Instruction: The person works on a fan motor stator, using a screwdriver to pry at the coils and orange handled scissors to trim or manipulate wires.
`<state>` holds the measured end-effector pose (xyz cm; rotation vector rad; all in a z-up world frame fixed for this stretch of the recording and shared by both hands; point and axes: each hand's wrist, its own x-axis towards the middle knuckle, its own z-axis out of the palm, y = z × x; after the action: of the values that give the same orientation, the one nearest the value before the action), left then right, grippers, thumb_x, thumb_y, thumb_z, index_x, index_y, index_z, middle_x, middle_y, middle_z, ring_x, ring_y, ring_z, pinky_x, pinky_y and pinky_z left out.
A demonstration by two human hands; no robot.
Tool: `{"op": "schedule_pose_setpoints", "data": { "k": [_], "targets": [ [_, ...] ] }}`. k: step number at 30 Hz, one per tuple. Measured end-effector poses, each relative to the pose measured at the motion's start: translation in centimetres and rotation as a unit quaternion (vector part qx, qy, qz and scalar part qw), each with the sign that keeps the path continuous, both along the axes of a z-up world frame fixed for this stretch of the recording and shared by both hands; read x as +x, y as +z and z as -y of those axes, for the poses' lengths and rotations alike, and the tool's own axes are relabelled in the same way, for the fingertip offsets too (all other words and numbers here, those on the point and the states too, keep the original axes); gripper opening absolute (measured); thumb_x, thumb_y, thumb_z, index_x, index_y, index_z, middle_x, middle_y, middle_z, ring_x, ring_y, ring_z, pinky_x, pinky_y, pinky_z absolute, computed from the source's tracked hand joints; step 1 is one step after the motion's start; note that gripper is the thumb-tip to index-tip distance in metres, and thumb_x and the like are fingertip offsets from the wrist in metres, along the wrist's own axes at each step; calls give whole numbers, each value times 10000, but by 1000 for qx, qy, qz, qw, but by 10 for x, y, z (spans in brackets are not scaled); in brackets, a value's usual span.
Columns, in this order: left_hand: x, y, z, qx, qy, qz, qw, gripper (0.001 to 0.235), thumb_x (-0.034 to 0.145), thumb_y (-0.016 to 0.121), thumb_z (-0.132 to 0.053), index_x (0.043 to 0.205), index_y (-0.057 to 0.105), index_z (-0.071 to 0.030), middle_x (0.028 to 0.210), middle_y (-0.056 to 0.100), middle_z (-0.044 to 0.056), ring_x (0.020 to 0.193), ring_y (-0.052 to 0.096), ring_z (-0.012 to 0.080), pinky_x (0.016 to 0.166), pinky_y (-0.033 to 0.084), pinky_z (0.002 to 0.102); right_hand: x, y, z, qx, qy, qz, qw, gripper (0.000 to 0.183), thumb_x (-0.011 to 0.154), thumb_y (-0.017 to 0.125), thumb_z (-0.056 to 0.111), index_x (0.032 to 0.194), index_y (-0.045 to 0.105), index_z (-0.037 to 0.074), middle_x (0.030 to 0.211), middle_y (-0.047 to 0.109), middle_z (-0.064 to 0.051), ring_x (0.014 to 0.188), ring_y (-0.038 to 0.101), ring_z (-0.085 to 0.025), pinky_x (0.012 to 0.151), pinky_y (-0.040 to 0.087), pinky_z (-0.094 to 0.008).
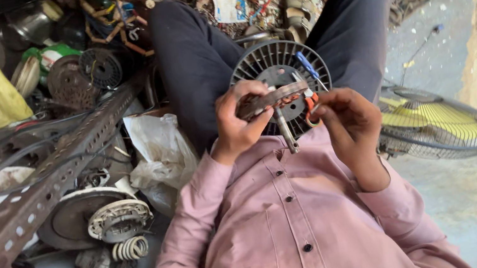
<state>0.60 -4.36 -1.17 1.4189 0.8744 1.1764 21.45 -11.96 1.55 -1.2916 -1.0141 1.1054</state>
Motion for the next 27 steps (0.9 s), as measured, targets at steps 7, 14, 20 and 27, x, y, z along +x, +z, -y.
{"op": "schedule_pose_setpoints", "data": {
  "k": [7,14,20,27],
  "targets": [
    [12,13,-25,20,-93,-78,992,284,774,759,47,1021,646,-37,995,703,95,809,699,205,752,551,293,-8,3,-12,118,-27,167,979,156,900,716,-164,1014,675,-66,982,734,-170,856,736,-214,770,595,-290],
    [8,27,-26,44,-143,-114,982,282,794,744,11,1052,638,-32,1050,676,119,922,685,263,811,556,341,-14,1,-26,233,-19,283,930,193,819,775,-172,944,679,-61,888,683,-173,782,694,-281,722,588,-356],
    [4,26,-28,35,-168,-100,980,310,823,680,-159,1080,623,4,1004,622,151,890,643,288,762,529,342,-9,2,-30,268,27,319,908,170,788,793,-138,916,730,-46,866,693,-150,750,682,-283,704,588,-380],
    [7,21,-29,16,-171,-106,979,269,780,673,-122,1013,629,5,870,572,118,753,575,255,706,468,365,5,22,-30,182,106,314,925,240,791,738,-131,992,761,-2,935,718,-137,841,708,-289,762,579,-375]
  ]
}}
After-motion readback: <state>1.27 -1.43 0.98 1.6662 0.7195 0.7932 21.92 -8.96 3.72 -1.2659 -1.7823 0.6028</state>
